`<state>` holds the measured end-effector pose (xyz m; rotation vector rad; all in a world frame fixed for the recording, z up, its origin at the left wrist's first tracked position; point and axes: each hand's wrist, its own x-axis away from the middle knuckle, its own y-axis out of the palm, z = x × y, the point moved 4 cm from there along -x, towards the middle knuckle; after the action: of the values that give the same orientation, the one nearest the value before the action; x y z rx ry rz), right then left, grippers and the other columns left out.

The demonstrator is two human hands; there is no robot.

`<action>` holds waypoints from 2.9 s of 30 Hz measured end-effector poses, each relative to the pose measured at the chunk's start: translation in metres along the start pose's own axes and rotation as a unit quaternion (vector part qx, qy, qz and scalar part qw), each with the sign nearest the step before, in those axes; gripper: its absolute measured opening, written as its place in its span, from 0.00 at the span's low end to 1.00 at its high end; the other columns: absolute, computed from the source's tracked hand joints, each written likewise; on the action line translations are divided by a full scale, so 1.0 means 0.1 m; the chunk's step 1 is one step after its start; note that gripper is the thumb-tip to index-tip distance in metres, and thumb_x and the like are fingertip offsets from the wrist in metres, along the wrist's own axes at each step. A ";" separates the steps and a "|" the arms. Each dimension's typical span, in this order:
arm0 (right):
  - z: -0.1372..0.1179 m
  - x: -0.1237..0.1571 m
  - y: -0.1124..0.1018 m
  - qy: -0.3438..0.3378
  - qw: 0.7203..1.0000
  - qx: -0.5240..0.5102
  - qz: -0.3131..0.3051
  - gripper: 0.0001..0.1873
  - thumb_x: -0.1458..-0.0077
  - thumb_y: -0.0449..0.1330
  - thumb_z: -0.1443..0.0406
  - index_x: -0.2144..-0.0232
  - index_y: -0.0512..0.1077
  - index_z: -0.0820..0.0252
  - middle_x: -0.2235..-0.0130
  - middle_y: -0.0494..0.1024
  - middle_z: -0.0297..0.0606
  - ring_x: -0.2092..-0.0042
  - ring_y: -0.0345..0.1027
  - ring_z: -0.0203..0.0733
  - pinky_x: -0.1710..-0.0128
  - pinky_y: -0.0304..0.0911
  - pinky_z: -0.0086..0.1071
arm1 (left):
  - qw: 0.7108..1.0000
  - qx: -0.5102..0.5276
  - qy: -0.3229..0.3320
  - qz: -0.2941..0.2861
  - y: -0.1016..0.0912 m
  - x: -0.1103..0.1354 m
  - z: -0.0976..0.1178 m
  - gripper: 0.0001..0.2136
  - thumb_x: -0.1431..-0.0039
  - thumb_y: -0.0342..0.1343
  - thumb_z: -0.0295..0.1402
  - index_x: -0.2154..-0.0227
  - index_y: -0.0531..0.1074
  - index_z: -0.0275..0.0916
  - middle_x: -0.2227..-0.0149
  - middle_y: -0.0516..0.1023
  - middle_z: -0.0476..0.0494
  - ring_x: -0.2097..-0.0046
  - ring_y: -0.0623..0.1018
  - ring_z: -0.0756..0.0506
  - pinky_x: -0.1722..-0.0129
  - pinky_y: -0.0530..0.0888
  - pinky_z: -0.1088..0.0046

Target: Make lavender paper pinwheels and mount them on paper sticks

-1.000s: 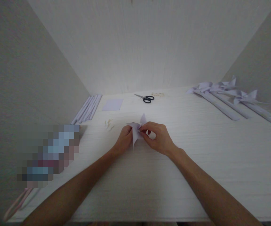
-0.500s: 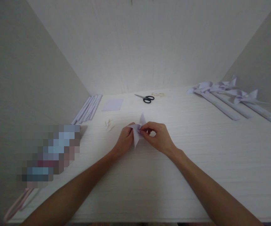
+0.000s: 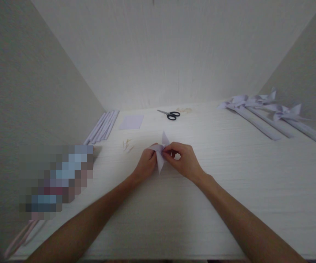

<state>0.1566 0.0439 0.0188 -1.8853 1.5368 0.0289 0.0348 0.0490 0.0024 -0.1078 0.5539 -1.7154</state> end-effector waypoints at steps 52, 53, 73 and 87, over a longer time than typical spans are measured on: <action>0.22 0.02 0.13 0.285 0.838 -0.462 -0.061 0.12 0.70 0.68 0.68 0.78 0.71 0.63 0.79 0.73 0.31 0.77 0.64 0.31 0.77 0.58 0.25 | 0.973 0.221 -0.067 0.027 -0.01 -0.03 -0.06 0.13 0.48 0.45 0.40 0.81 0.60 0.36 0.79 0.60 0.51 0.76 0.61 0.53 0.77 0.58 0.76; 0.22 0.02 0.13 0.285 0.834 -0.468 -0.059 0.11 0.70 0.68 0.68 0.78 0.71 0.63 0.78 0.73 0.31 0.77 0.64 0.31 0.77 0.58 0.25 | 0.971 0.223 -0.073 0.043 -0.01 -0.03 -0.09 0.14 0.48 0.45 0.41 0.81 0.61 0.36 0.80 0.60 0.51 0.76 0.61 0.53 0.77 0.58 0.76; 0.26 0.00 0.10 0.274 0.780 -0.563 -0.006 0.11 0.69 0.68 0.67 0.77 0.74 0.62 0.76 0.77 0.35 0.73 0.70 0.36 0.68 0.65 0.28 | 0.982 0.040 -0.136 0.127 -0.54 -0.53 -0.14 0.12 0.47 0.38 0.38 0.80 0.56 0.38 0.84 0.58 0.53 0.80 0.63 0.54 0.77 0.63 0.78; 0.27 -0.02 0.09 0.269 0.765 -0.585 -0.008 0.09 0.68 0.67 0.69 0.77 0.74 0.62 0.76 0.77 0.34 0.75 0.69 0.33 0.71 0.64 0.25 | 0.829 -0.495 -0.241 0.099 -1.88 -1.09 -0.64 0.11 0.57 0.50 0.22 0.68 0.71 0.30 0.57 0.70 0.26 0.51 0.68 0.33 0.55 0.63 0.56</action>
<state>0.1585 0.0591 -0.0049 -3.0671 2.1377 0.6293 -0.1338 0.1931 0.0492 -1.1522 0.9749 -0.9803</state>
